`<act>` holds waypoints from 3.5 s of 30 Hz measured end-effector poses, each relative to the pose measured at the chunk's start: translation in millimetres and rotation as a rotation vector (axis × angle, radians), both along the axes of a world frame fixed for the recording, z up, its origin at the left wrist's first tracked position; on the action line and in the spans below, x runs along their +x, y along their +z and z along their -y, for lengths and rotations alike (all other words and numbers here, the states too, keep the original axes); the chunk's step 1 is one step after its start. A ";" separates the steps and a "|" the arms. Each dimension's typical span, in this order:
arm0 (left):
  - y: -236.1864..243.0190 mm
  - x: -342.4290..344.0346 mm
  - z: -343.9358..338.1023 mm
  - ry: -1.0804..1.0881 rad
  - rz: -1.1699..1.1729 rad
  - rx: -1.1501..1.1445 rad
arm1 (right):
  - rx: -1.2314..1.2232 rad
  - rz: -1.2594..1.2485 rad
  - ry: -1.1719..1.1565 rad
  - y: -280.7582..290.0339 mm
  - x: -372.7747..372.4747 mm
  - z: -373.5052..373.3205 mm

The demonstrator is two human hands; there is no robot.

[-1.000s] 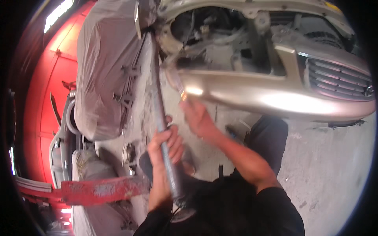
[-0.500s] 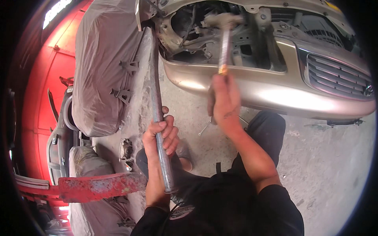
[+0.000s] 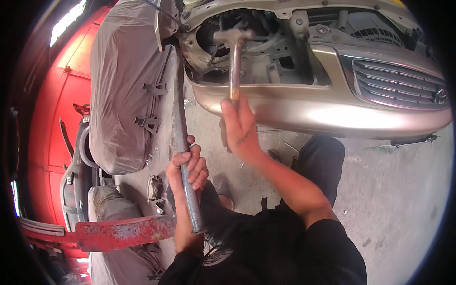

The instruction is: The person uses a metal bar and a hammer to straighten a bent part of the vehicle's headlight frame, striking the bar with the hammer and then checking the fit by hand.

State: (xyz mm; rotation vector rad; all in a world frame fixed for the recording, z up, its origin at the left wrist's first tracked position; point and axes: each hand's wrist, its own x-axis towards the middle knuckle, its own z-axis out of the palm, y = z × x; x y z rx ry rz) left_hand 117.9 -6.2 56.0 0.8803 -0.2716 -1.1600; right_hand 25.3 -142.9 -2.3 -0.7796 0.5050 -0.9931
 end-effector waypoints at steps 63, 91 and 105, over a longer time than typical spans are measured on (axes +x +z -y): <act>13.1 9.7 -12.4 -0.042 -0.032 0.003 | -0.024 0.077 0.111 -40.7 2.6 -29.3; 0.5 18.6 -11.1 -0.072 -0.154 -0.125 | -0.119 0.117 -0.055 -35.9 -8.5 -31.7; -0.9 16.5 -19.7 -0.074 -0.152 -0.070 | 0.062 0.004 0.248 -42.5 23.2 -27.7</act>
